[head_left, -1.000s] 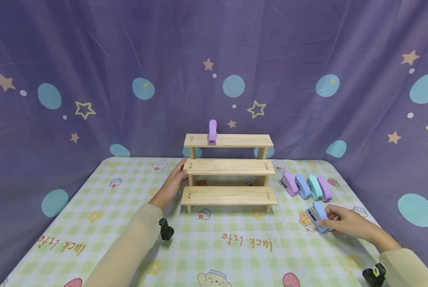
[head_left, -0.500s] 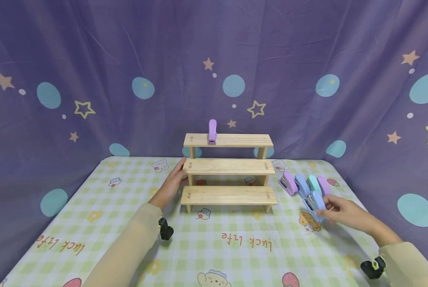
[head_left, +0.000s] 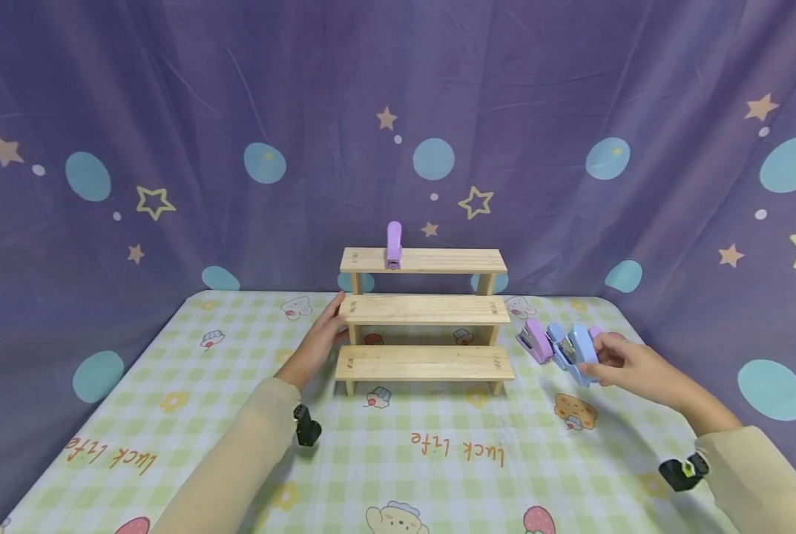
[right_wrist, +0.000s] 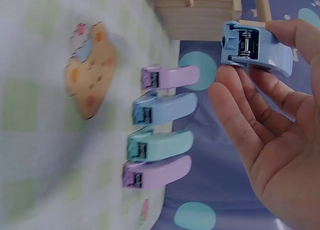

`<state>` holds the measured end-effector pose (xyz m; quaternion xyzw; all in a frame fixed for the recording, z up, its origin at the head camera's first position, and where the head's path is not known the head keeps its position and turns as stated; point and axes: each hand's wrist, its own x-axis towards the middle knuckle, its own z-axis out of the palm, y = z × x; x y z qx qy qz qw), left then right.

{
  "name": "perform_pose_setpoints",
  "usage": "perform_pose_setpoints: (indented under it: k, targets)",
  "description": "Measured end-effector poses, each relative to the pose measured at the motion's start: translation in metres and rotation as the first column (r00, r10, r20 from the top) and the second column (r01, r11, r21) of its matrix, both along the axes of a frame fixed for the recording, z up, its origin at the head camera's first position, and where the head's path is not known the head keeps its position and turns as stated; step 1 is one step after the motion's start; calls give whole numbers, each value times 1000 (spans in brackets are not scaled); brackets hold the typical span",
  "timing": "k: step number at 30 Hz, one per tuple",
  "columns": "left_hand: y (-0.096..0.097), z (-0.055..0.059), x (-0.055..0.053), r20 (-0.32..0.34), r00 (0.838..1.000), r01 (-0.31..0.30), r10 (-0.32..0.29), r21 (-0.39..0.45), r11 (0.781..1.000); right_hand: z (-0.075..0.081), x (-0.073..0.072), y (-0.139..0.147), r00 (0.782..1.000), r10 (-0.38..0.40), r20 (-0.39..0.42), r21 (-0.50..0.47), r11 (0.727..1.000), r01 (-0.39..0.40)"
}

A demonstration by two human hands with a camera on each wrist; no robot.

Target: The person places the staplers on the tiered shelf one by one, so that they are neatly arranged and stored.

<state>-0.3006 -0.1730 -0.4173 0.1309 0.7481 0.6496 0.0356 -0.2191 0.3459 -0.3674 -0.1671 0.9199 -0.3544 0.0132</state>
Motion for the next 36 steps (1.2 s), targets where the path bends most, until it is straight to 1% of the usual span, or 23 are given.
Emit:
perform_pose_setpoints:
  k: [8,10,14,17,21,25,32,36]
  targets:
    - [1,1,0,-4,1000,-6,6,-10,1000,16,-11,-18,1000,16,2,-1,1000,-16]
    - [1,1,0,-2,1000,-8,8,-15,1000,20,-14,-25,1000,17,-7,5,1000,-16]
    - [0,2,1,-1,1000,-6,6,-14,1000,27,-21,-39,998,21,-53,35,999,-19]
    - [0,3,1,-3,1000,-1,1,0,1000,31,-26,-48,997,29,-75,45,999,-25]
    - [0,3,1,0,1000,3,-3,10,1000,34,-34,-58,995,43,-89,36,999,-40]
    - [1,3,2,5,1000,6,-6,23,1000,38,-43,-68,995,47,-89,4,999,-47]
    - [1,2,0,2,1000,6,-6,34,999,47,-53,-87,996,23,-91,-35,999,-26]
    - [2,2,-1,5,1000,11,-11,36,999,49,-60,-96,996,7,-85,-51,999,-12]
